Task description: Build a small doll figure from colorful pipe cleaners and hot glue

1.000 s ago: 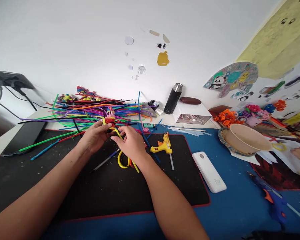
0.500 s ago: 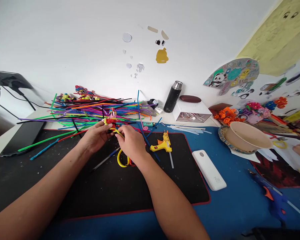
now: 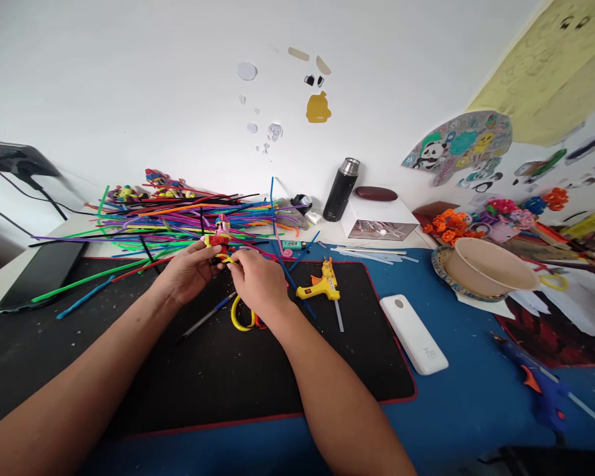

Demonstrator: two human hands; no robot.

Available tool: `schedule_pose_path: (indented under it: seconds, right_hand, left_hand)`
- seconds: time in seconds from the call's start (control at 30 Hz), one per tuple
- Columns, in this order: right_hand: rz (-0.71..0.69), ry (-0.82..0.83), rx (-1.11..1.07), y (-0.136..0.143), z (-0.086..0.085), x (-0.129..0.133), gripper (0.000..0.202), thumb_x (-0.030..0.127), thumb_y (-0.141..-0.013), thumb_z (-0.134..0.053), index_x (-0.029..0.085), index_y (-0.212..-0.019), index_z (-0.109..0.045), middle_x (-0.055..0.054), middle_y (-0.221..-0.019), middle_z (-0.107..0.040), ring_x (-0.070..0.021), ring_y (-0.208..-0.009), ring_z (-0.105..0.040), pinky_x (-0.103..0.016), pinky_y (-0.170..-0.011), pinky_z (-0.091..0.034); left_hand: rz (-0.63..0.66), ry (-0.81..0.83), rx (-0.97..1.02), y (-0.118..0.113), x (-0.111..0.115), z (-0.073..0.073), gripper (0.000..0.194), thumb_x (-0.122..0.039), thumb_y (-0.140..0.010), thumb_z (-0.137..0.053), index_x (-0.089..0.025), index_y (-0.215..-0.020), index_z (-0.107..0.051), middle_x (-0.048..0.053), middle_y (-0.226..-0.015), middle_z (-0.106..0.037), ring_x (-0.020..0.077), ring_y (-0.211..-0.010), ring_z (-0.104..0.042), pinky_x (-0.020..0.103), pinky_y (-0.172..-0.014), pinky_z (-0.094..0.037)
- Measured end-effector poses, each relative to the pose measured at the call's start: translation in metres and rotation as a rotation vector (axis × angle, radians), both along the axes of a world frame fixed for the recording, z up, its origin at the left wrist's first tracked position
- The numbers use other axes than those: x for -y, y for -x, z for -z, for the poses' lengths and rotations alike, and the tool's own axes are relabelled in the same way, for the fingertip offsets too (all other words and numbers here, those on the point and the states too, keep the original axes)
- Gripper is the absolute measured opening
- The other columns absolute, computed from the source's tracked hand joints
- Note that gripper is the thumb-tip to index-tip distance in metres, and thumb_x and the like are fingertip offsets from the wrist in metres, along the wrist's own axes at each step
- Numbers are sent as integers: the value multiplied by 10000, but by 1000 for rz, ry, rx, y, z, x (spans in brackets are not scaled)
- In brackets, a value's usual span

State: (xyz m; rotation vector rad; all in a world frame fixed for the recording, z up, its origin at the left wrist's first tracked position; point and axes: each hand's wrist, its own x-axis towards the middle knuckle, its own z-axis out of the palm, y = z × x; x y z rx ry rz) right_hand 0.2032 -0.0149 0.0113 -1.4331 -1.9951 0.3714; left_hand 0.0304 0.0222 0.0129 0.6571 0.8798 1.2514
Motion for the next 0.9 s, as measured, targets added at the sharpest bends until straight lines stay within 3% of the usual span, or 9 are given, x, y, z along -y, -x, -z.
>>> schedule_pose_path:
  seconds: [0.2,0.5,0.9]
  right_hand:
    - [9,37,29,1,-1,0,169,316,-1042,-709,286,-1204,-672,-27,-1077,-814,-244,-893,-763,-328,-719,-444]
    - [23,28,46,1,-4,1,12,262,-1058,-669,271,-1066,-670,-18,-1001,-799,-232,-860,-741,-317,-681,-385]
    - [-7,-11,67,-1,0,0,141,294,-1110,-601,266,-1072,-734,-20,-1012,-839,-222,-870,-760,-321,-679,-371]
  left_hand:
    - [-20,23,14,0,0,1,319,-127,-638,-966,-155,-867,-744,17,-823,-744,128,-685,-676,228,-573,-576]
    - [-7,11,-3,0,0,3,315,-128,-637,-966,-165,-865,-751,24,-838,-750,139,-688,-679,233,-566,-580]
    - [-1,29,-2,-1,1,-1,289,-111,-626,-961,-146,-836,-766,27,-831,-758,131,-671,-681,220,-541,-575]
